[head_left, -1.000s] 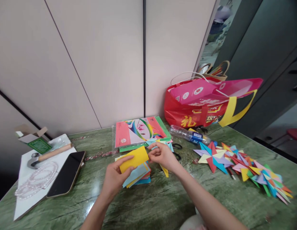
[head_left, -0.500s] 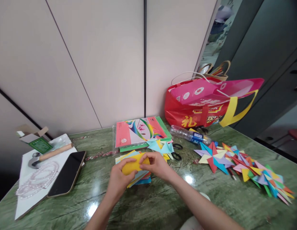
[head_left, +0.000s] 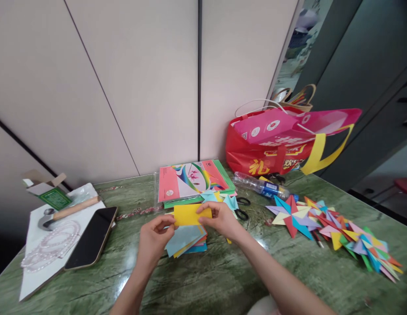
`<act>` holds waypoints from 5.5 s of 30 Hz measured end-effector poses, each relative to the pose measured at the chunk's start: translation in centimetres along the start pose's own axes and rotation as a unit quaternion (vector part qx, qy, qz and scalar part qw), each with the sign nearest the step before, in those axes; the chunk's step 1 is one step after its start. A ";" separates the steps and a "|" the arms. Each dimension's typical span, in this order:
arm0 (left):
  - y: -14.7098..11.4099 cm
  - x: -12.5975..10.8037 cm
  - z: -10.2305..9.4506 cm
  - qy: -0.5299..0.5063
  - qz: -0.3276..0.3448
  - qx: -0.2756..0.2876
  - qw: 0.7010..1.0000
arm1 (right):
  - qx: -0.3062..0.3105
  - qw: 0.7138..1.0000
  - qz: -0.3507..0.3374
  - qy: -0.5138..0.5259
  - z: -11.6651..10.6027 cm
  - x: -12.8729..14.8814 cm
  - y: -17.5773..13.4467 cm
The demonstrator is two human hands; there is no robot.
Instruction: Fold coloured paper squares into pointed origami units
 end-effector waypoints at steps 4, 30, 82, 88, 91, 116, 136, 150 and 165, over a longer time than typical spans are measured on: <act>0.7 0.3 -1.0 0.000 -0.006 -0.039 0.999 | -0.019 0.999 0.013 0.041 -0.8 0.0 0.4; -0.7 0.7 1.5 -0.166 -0.161 0.056 0.971 | 0.019 0.995 0.011 0.098 0.4 0.4 -0.1; -1.1 -0.3 2.0 -0.330 -0.169 0.096 0.924 | -0.009 0.984 -0.122 -0.132 2.1 1.4 -1.7; -1.2 -0.6 1.9 -0.287 -0.134 0.159 0.935 | -0.022 0.998 0.000 -0.062 2.3 0.4 -1.4; -1.2 -0.4 1.9 -0.282 -0.139 0.149 0.938 | -0.031 0.999 0.006 -0.044 2.2 0.4 -1.4; -1.2 0.3 2.1 -0.186 -0.147 0.087 0.968 | -0.036 0.996 -0.052 -0.062 1.9 1.2 -1.6; -1.4 0.5 2.3 -0.218 -0.169 0.144 0.951 | -0.041 0.997 -0.047 -0.051 1.7 1.5 -1.7; -1.5 0.7 1.8 -0.133 -0.219 0.259 0.931 | 0.049 0.993 -0.080 -0.073 1.7 2.2 -1.7; -1.6 1.1 2.3 -0.115 -0.184 0.231 0.949 | 0.019 0.989 -0.094 -0.109 1.6 1.9 -1.5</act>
Point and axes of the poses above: each hand's wrist, its own y-axis towards the middle knuckle, its own z-axis out of the palm, x = y × z, the point moved 3 cm from there along y, towards the middle knuckle, and after that the axes turned 8 degrees about -x, right-handed, at the moved point
